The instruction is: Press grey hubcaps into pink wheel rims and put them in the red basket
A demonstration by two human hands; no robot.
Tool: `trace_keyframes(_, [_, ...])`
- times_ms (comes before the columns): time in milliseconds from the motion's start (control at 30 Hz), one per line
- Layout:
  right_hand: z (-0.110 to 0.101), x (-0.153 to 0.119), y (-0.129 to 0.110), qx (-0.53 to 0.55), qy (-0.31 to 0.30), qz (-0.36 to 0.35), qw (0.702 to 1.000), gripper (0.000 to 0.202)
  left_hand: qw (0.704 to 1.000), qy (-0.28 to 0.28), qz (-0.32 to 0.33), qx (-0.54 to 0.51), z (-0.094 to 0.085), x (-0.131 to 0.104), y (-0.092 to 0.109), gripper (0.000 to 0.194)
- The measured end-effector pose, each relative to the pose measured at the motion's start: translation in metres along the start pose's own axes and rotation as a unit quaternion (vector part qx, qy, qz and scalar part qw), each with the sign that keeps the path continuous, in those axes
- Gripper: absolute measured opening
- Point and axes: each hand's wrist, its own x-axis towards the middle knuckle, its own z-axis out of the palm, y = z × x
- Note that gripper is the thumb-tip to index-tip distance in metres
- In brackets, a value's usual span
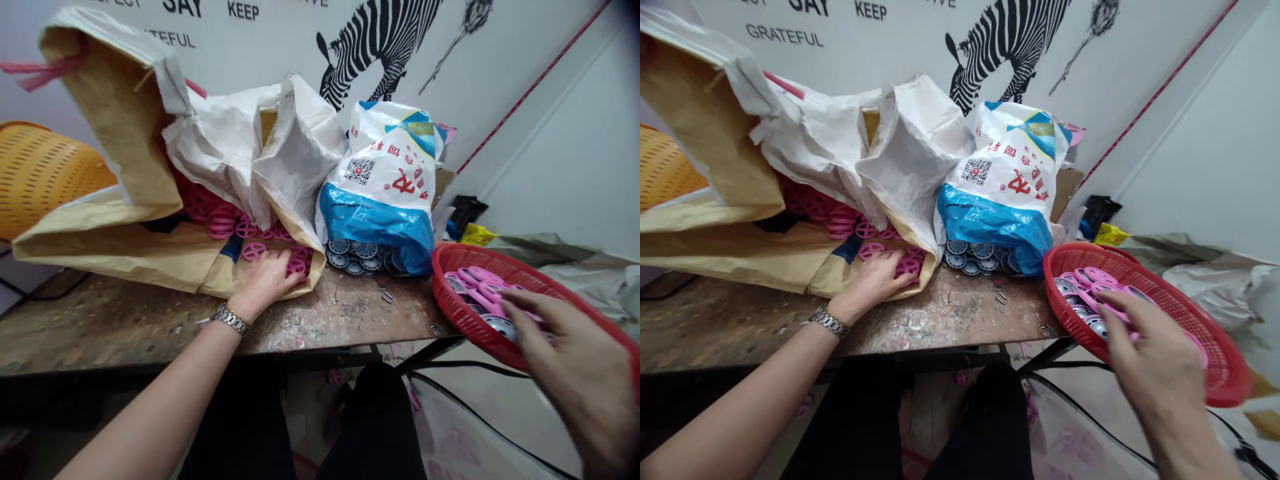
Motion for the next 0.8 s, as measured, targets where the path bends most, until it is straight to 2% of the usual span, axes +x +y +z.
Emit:
trace_keyframes(100, [0.032, 0.0, -0.054, 0.087, -0.078, -0.068, 0.991, 0.027, 1.0, 0.018, 0.001, -0.009, 0.002, -0.006, 0.001, 0.048])
trace_keyframes(233, [0.086, 0.011, -0.085, 0.116, -0.144, -0.1, 0.978, 0.027, 0.999, 0.04, 0.015, -0.027, 0.002, -0.016, 0.003, 0.043])
trace_keyframes(367, [0.129, 0.035, -0.098, 0.046, -0.174, -0.045, 0.983, 0.034, 0.991, 0.098, 0.032, -0.086, 0.004, -0.032, 0.008, 0.049])
trace_keyframes(533, [0.164, 0.064, -0.108, -0.02, -0.186, 0.032, 0.982, 0.045, 0.973, 0.159, 0.059, -0.155, 0.011, -0.059, 0.018, 0.052])
trace_keyframes(633, [0.179, 0.075, -0.111, -0.031, -0.19, 0.063, 0.979, 0.046, 0.965, 0.183, 0.071, -0.174, 0.016, -0.068, 0.021, 0.055])
trace_keyframes(800, [0.183, 0.079, -0.109, -0.018, -0.179, 0.095, 0.979, 0.025, 0.956, 0.192, 0.096, -0.199, 0.013, -0.074, 0.022, 0.06])
